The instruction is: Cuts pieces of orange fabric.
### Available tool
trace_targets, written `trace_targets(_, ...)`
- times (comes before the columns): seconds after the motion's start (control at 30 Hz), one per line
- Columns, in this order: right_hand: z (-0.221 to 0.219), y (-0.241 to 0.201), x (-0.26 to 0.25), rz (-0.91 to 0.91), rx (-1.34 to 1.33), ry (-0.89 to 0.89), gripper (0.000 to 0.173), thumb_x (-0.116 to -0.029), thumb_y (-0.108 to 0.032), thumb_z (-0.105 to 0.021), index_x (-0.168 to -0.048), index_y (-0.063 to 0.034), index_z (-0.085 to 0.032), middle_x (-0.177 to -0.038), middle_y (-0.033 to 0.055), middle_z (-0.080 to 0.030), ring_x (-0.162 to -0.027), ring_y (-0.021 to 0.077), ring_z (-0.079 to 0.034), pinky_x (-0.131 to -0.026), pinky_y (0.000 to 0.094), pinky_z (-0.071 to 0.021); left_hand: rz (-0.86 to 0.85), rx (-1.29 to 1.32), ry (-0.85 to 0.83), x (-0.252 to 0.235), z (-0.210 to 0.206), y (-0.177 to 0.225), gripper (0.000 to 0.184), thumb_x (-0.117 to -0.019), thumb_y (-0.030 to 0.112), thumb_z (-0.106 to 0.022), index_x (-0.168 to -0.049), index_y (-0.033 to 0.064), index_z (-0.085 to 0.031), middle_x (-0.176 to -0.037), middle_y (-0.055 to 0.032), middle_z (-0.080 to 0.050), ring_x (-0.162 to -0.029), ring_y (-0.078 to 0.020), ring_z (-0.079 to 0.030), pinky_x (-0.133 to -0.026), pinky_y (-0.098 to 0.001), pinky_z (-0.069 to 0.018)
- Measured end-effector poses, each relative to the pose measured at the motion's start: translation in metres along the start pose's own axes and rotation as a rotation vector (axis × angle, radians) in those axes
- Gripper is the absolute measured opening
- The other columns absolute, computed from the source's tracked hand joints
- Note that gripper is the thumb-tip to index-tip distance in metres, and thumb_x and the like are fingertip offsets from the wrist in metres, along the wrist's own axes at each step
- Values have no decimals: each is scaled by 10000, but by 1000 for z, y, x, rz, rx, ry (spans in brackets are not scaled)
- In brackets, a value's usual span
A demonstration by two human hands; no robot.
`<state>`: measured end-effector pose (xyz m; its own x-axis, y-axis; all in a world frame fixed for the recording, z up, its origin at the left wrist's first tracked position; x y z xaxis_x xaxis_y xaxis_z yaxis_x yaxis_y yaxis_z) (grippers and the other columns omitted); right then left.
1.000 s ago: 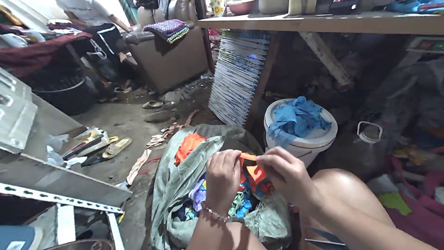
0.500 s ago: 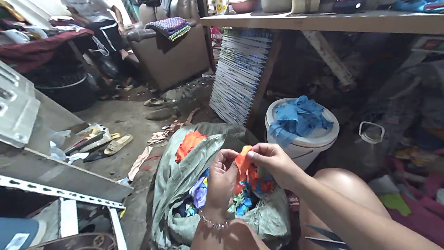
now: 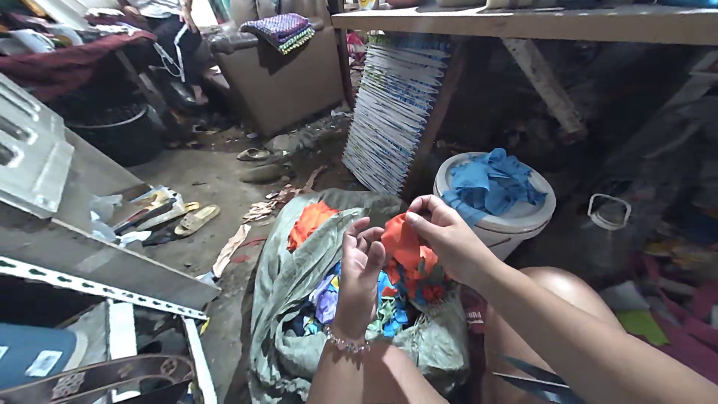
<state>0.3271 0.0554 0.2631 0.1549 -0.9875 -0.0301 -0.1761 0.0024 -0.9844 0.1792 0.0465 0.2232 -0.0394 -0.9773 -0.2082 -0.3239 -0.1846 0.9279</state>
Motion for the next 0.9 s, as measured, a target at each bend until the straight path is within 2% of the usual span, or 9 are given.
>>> trace_targets(0.07,-3,-8,0,27,1,-9,259,-1048,-127,-543,-1304,-116,-508,-892,50,-671,-739,102,-661,-709,274,-570,-22,-25,-94,0,-6,-4,952,-799,611,-771,-1448,109,-288,-1229,1,-624,-1001,-116,-687,-873,-335,-606)
trace_targets(0.13,-6,-16,0,31,12,-27,325,-1051,-108,-527,-1375,-131,-530,-944,52,-691,-768,100,-675,-722,270,-579,-19,-52,-138,2,-11,-6,987,-803,494,-819,-1475,64,-238,-1283,4,-595,-1001,-75,-691,-851,-279,-614)
trace_targets(0.2,-9,-22,0,44,38,-56,301,-1054,-60,-495,-1336,-88,-594,-995,59,-697,-795,102,-674,-736,277,-583,18,-56,-131,1,-9,-12,958,-807,296,-851,-1521,86,-248,-1322,-23,-586,-1031,-122,-697,-862,-313,-622)
trace_targets(0.33,-16,-31,-1,89,26,-100,257,-1047,-35,-493,-1227,-38,-677,-976,51,-702,-775,78,-662,-705,241,-578,85,-80,-133,-5,-1,-22,966,-814,129,-797,-1581,135,-210,-1341,-57,-605,-1098,-158,-679,-913,-340,-601)
trace_targets(0.37,-18,-33,-1,97,16,-111,251,-1041,-35,-508,-1227,-32,-676,-982,55,-707,-782,82,-668,-714,244,-582,99,-47,-139,-5,1,-24,922,-829,98,-791,-1567,142,-241,-1295,-62,-642,-1085,-172,-689,-921,-355,-601)
trace_targets(0.53,-22,-44,5,163,-21,-160,240,-994,14,-558,-1185,-25,-698,-949,55,-712,-760,74,-662,-694,219,-571,176,-21,-143,-1,9,-48,585,-828,11,-780,-1331,-65,-490,-1041,-114,-735,-947,-179,-733,-866,-350,-622)
trace_targets(0.67,-24,-62,9,249,-27,-196,235,-997,19,-549,-1164,-23,-709,-911,44,-705,-737,61,-656,-677,205,-574,181,-65,-168,0,13,-58,346,-838,64,-796,-1130,-45,-644,-972,-82,-749,-913,-155,-732,-856,-335,-619)
trace_targets(0.77,-24,-74,12,278,-18,-196,254,-994,35,-534,-1180,-17,-698,-922,51,-708,-748,67,-666,-697,209,-582,165,-86,-190,-2,19,-62,328,-853,150,-803,-1097,-24,-670,-939,-58,-751,-873,-135,-731,-823,-322,-620)
trace_targets(0.9,-22,-87,20,292,-46,-190,256,-995,44,-518,-1175,-8,-694,-902,49,-712,-730,59,-671,-686,198,-583,197,-64,-151,-2,23,-62,288,-855,56,-772,-1110,-32,-671,-945,-56,-751,-875,-120,-727,-827,-298,-613)
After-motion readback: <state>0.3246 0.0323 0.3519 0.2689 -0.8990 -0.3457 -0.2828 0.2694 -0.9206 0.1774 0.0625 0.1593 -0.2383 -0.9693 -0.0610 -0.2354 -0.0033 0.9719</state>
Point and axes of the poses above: each hand's wrist, its own x-axis away from the middle knuckle, its own z-axis out of the back of the hand, y = z × x, the point moved 9 cm from there along -x, towards the middle knuckle
